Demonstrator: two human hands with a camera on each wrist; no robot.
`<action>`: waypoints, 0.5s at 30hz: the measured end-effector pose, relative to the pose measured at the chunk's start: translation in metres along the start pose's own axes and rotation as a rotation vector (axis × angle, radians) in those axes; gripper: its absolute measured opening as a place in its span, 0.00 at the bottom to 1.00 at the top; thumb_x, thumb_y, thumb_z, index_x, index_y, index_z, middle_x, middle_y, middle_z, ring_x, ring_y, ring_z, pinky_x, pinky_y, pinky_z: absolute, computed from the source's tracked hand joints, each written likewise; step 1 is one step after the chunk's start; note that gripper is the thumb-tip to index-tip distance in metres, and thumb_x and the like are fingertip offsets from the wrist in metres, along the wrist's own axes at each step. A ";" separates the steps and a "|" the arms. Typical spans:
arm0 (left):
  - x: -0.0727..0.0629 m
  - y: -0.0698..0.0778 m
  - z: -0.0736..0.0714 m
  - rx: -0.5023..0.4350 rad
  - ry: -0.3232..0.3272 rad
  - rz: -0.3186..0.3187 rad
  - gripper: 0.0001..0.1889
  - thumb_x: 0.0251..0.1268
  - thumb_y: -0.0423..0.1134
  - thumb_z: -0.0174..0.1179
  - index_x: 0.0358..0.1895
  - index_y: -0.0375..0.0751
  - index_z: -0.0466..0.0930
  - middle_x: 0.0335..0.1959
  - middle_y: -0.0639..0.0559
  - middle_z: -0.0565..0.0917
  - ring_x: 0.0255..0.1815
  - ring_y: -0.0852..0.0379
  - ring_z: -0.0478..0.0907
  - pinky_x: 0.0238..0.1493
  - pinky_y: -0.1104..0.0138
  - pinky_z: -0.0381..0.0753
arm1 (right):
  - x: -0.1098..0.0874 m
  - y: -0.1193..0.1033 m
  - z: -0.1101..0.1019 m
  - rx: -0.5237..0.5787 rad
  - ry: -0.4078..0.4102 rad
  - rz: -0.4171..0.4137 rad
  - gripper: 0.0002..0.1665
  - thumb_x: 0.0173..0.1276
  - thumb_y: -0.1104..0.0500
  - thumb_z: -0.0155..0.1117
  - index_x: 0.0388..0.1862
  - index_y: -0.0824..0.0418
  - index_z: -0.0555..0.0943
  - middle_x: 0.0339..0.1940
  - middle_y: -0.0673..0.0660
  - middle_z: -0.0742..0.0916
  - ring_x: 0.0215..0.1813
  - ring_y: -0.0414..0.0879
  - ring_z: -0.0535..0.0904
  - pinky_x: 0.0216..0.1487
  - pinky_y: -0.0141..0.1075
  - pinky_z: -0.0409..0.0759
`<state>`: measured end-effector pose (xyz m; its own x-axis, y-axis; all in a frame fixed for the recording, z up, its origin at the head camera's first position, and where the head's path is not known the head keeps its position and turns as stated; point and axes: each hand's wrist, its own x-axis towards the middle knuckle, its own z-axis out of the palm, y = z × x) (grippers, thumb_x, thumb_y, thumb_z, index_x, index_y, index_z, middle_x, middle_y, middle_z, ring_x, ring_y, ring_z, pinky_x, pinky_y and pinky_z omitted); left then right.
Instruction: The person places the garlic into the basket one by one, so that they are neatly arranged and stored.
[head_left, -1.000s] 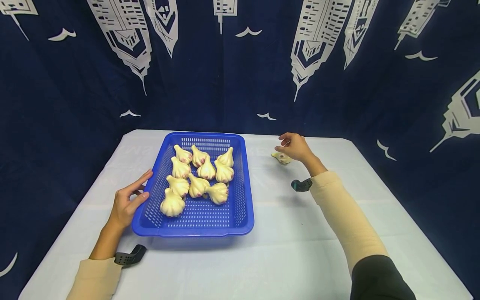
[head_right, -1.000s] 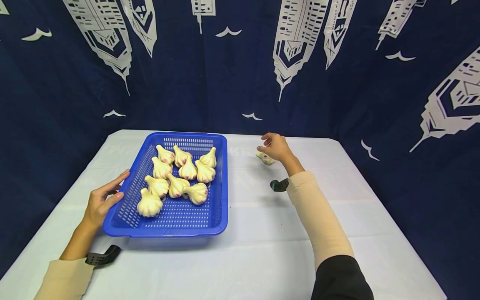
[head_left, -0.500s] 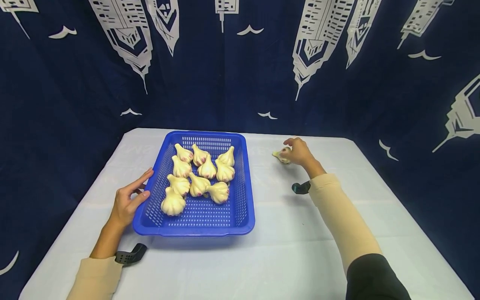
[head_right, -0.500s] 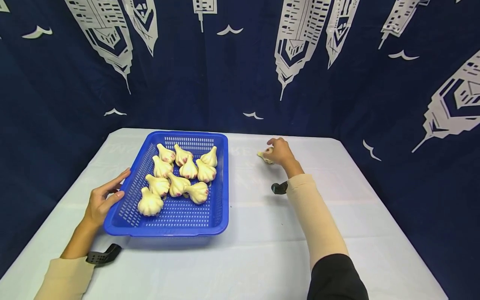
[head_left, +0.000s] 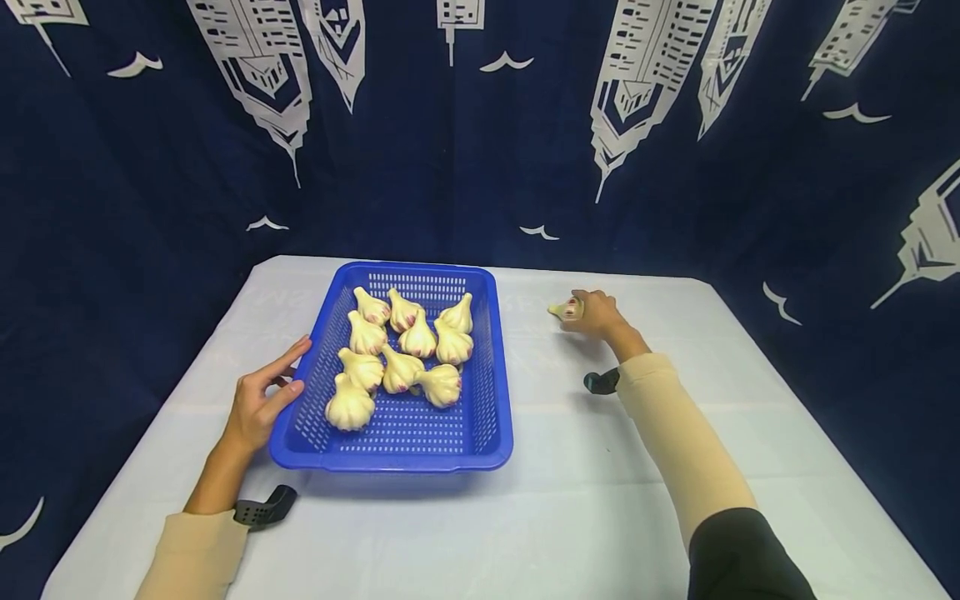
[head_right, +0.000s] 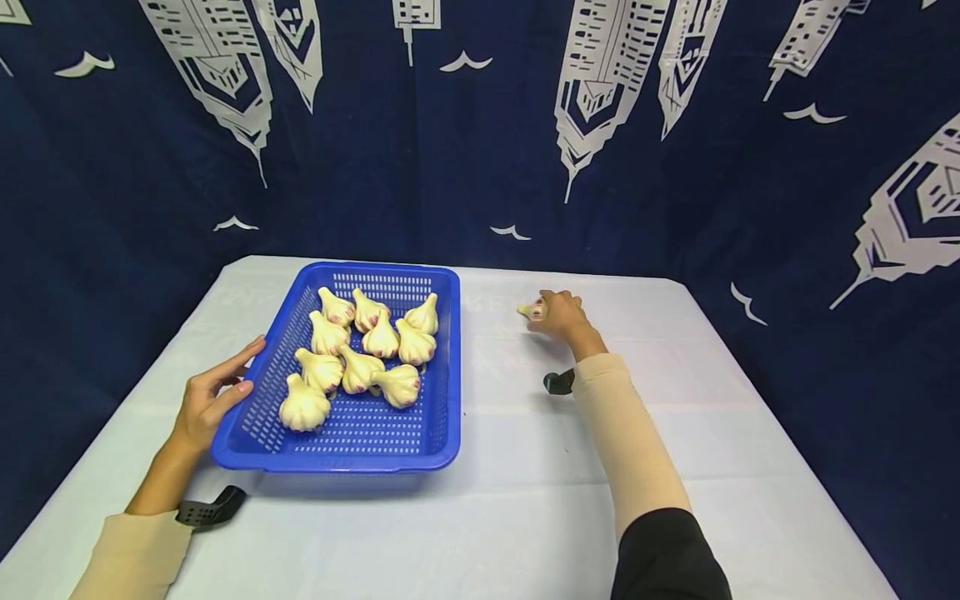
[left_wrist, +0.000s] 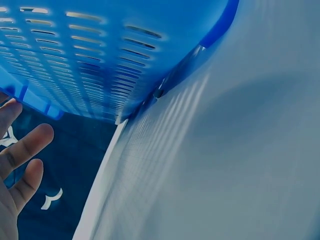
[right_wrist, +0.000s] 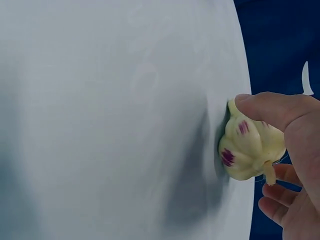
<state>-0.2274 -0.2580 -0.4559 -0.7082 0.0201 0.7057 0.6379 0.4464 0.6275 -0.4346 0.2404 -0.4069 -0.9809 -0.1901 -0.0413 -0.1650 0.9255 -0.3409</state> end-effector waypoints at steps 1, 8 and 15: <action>0.000 0.000 0.000 -0.001 0.000 0.000 0.27 0.53 0.25 0.55 0.60 0.30 0.78 0.62 0.38 0.77 0.37 0.70 0.78 0.34 0.75 0.72 | 0.000 0.000 0.001 0.003 -0.012 0.007 0.47 0.62 0.51 0.67 0.75 0.68 0.60 0.61 0.74 0.72 0.60 0.66 0.65 0.62 0.57 0.66; 0.000 -0.001 0.000 0.003 -0.001 -0.001 0.27 0.53 0.25 0.55 0.60 0.29 0.78 0.62 0.36 0.77 0.38 0.71 0.78 0.35 0.75 0.72 | 0.001 0.001 0.005 0.023 -0.006 -0.013 0.46 0.61 0.55 0.68 0.74 0.70 0.60 0.57 0.73 0.73 0.57 0.64 0.69 0.62 0.55 0.68; 0.000 -0.001 0.000 0.005 0.002 -0.001 0.27 0.52 0.25 0.55 0.60 0.29 0.78 0.61 0.35 0.77 0.38 0.71 0.77 0.35 0.76 0.72 | 0.002 -0.001 0.006 0.013 0.007 -0.032 0.44 0.60 0.59 0.68 0.72 0.71 0.61 0.57 0.73 0.74 0.58 0.63 0.70 0.64 0.54 0.67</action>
<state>-0.2277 -0.2584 -0.4565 -0.7082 0.0175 0.7058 0.6355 0.4513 0.6264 -0.4359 0.2368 -0.4121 -0.9759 -0.2169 -0.0232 -0.1949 0.9148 -0.3537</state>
